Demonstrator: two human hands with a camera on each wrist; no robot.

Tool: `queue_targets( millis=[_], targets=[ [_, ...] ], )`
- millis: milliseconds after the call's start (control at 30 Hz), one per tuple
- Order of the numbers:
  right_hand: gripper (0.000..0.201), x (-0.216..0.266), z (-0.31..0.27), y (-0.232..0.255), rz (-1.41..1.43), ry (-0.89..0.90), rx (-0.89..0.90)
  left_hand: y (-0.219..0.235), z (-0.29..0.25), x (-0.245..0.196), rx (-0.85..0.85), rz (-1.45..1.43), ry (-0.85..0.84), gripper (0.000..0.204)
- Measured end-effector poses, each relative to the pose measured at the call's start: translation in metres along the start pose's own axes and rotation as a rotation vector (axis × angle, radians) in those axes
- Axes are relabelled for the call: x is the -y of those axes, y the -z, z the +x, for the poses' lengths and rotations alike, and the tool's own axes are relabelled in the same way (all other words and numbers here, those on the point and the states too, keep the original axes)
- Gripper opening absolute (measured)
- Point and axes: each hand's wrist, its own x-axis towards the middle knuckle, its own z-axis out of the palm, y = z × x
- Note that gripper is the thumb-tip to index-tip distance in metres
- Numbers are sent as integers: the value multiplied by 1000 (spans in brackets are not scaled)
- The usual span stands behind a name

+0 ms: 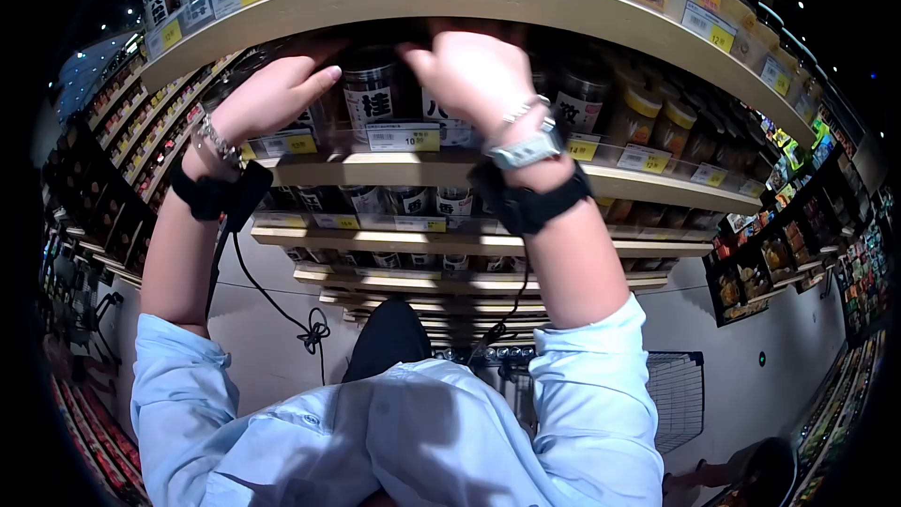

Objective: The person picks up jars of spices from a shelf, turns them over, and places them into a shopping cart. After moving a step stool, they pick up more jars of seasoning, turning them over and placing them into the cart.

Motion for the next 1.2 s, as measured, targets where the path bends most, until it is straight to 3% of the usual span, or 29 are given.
queue_targets(
  millis=[100, 167, 200, 267, 333, 400, 500, 567, 767, 833, 867, 967, 1033, 1100, 1200],
  targets=[
    [47, -75, -9, -1, 50, -175, -53, -20, -20, -4, -352, 111, -249, 45],
    [49, -115, -13, -6, 77, -78, -362, -27, -20, -11, -443, 106, -352, 46],
    [50, -109, -18, 10, 199, -259, -203, -29, -16, -17, -467, 111, -367, 47],
    [49, -130, -15, -1, 317, -104, -233, -35, -8, -33, -531, 106, -394, 46],
    [50, -135, -16, -2, 327, -35, -207, -43, 2, -51, -571, 123, -399, 45],
    [53, -136, -17, 0, 392, -57, -28, -46, 7, -70, -531, 122, -358, 44],
    [54, -132, -20, -1, 371, -64, -40, -50, 14, -84, -510, 113, -307, 40],
    [55, -125, -20, -1, 363, -77, -24, -48, 19, -87, -352, 60, -237, 41],
    [64, -130, -19, -8, 264, -122, 0, -52, 23, -81, -396, 60, -245, 40],
    [64, -125, -22, -10, 268, -47, -123, -55, 24, -78, -428, 42, -266, 40],
    [65, -123, -22, -5, 250, -124, -29, -56, 21, -78, -457, 39, -248, 40],
    [73, -121, -30, -1, 247, -105, -84, -59, 4, -64, -749, 51, -375, 37],
    [52, -108, -52, 6, 68, -67, -252, -56, -16, -55, -884, -105, -479, 28],
    [39, -103, -88, 2, -14, 264, -607, -63, -42, -41, -927, -286, -463, 18],
    [31, -99, -169, -20, 335, 29, -580, -89, -83, -22, -951, -515, -353, 11]
  ],
)
